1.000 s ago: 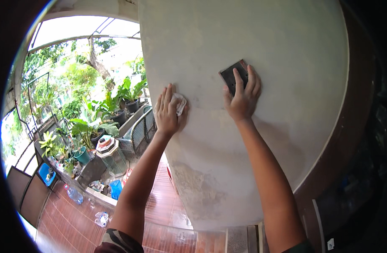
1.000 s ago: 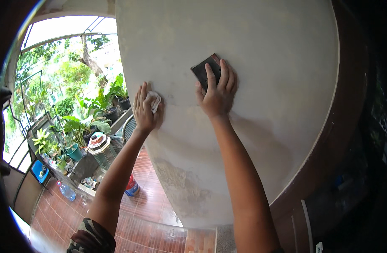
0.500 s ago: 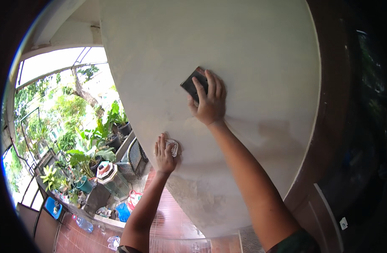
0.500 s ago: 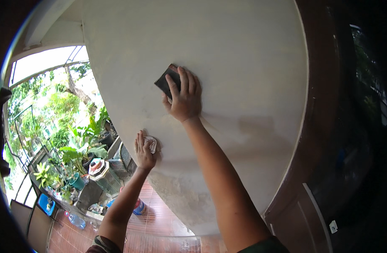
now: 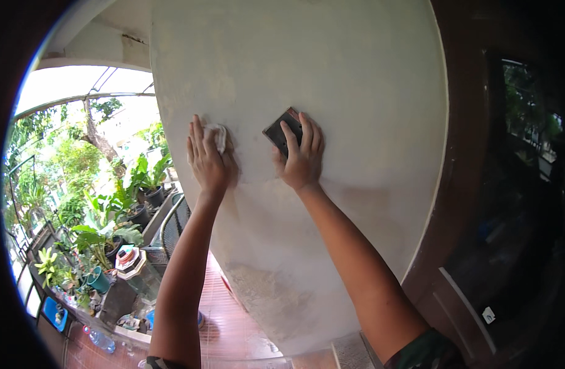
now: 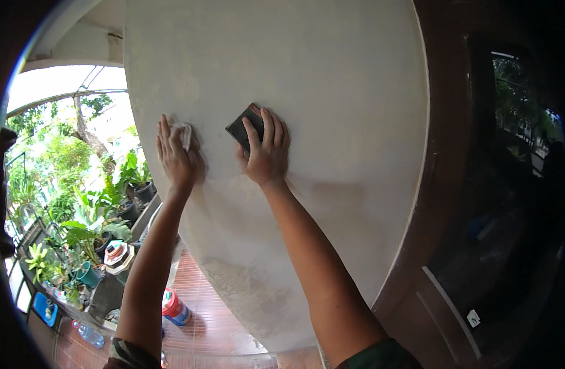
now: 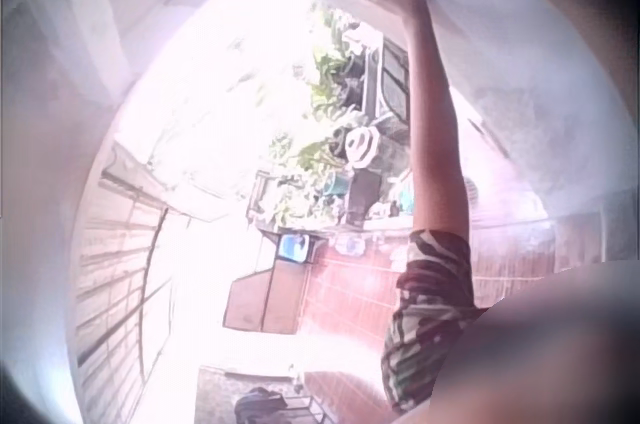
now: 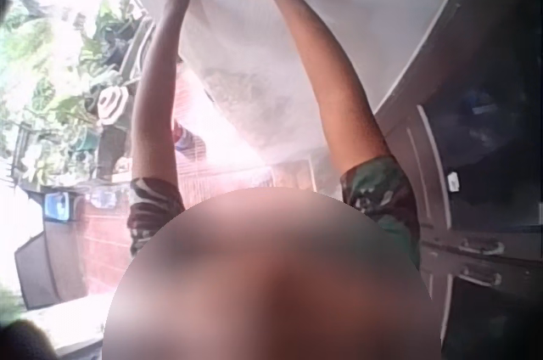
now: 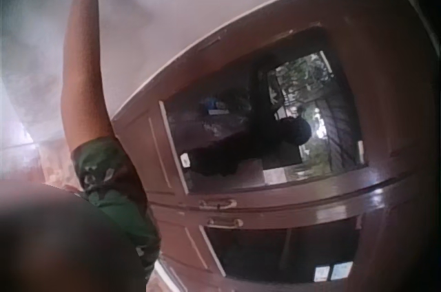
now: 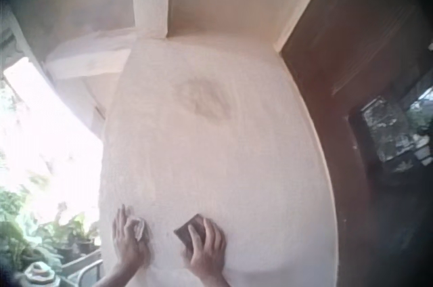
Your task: The person sands a vertical wall column using a sanding block in one hand and a cloth in the other. They alternate between rubbing the surface with the cloth and sanding with the block, working on different sections of the column.
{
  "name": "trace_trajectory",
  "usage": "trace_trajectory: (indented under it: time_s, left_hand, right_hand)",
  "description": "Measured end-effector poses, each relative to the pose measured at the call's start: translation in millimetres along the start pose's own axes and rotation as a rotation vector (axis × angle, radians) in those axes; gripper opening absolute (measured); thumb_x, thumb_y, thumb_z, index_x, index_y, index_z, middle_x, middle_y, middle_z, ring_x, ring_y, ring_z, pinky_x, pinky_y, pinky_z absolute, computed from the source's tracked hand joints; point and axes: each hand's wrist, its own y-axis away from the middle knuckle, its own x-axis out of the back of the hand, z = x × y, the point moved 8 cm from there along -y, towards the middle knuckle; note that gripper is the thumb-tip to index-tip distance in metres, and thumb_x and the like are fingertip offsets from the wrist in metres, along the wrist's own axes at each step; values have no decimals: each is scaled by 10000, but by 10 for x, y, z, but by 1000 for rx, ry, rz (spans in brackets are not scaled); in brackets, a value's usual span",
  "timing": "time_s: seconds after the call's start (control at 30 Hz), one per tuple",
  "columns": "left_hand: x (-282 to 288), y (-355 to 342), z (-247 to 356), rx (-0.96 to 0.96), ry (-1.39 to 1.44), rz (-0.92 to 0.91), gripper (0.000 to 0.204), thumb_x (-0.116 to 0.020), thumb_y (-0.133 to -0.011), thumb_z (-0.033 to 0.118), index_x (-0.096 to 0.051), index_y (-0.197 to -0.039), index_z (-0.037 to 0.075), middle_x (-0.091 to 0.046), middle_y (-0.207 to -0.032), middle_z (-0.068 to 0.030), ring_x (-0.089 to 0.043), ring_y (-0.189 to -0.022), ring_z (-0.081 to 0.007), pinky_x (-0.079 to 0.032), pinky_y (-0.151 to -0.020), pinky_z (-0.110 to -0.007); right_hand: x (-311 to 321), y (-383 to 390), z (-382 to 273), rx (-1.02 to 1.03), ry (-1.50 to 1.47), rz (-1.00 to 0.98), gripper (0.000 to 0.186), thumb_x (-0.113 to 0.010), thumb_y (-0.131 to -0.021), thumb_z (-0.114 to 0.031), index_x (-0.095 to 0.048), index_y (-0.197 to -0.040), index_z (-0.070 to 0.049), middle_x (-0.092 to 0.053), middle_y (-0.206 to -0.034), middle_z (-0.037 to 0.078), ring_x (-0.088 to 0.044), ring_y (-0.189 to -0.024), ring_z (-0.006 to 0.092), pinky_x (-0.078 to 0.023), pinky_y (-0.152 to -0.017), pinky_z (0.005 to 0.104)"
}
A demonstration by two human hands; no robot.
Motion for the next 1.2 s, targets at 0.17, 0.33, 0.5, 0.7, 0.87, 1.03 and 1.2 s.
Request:
trace_trajectory:
  time_s: [0.17,0.33,0.5,0.7,0.87,1.03,1.2]
  left_hand:
    - [-18,870,324,-58,137,-185,364,-624,-837,102,-585,-1198,83,-354,-1618,-222,-358,-1488,-402,-275,-1202,-544]
    - [0,1387,467,-128,112,-302,285,-616,-854,139,-630,-1136,99,-414,-1588,-208,-402,-1470,-370,-323,-1175,-532]
    - [5,1352,470,-126,147,-250,287,-609,-847,131,-638,-1132,107,-420,-1590,-189,-415,-1463,-366,-330,-1174,-528]
    - [-52,1362,460,-92,109,-289,318,-603,-856,146,-632,-1171,123,-423,-1586,-191,-411,-1464,-373,-326,-1178,-531]
    - [-33,1376,447,-112,90,-274,321,-608,-864,146,-631,-1183,120,-406,-1594,-206,-399,-1468,-389,-291,-1198,-532]
    - [18,1208,486,-131,64,-331,355,-602,-872,123,-609,-1227,110,-358,-1603,-262,-343,-1489,-433,-246,-1221,-528]
    - [-89,59,319,-171,59,-142,469,-633,-868,54,-525,-1322,102,-325,-1615,-265,-317,-1489,-466,-269,-1214,-536]
  right_hand:
    - [-12,91,-24,52,12,28,536,-606,-905,-373,-589,-1359,-89,-414,-1512,253,-412,-1344,458,-334,-1120,610]
    - [-60,161,-56,45,33,-22,557,-602,-946,-380,-527,-1426,-109,-385,-1533,242,-388,-1355,465,-304,-1125,614]
    - [117,-148,270,73,-18,-25,627,-653,-914,-368,-487,-1452,-95,-369,-1549,232,-345,-1402,444,-256,-1154,617]
    - [477,-580,1453,-215,216,86,633,-640,-940,-381,-453,-1483,-115,-340,-1569,204,-319,-1433,423,-237,-1154,617]
    - [411,-464,1588,-126,283,30,578,-599,-972,-384,-466,-1474,-131,-335,-1575,199,-319,-1440,400,-240,-1153,607]
    - [487,-481,1574,-107,237,52,537,-587,-972,-393,-517,-1434,-128,-368,-1557,205,-366,-1409,404,-268,-1130,610]
    - [556,-556,1553,-84,186,108,489,-615,-949,-390,-597,-1356,-120,-424,-1519,210,-412,-1369,413,-293,-1112,606]
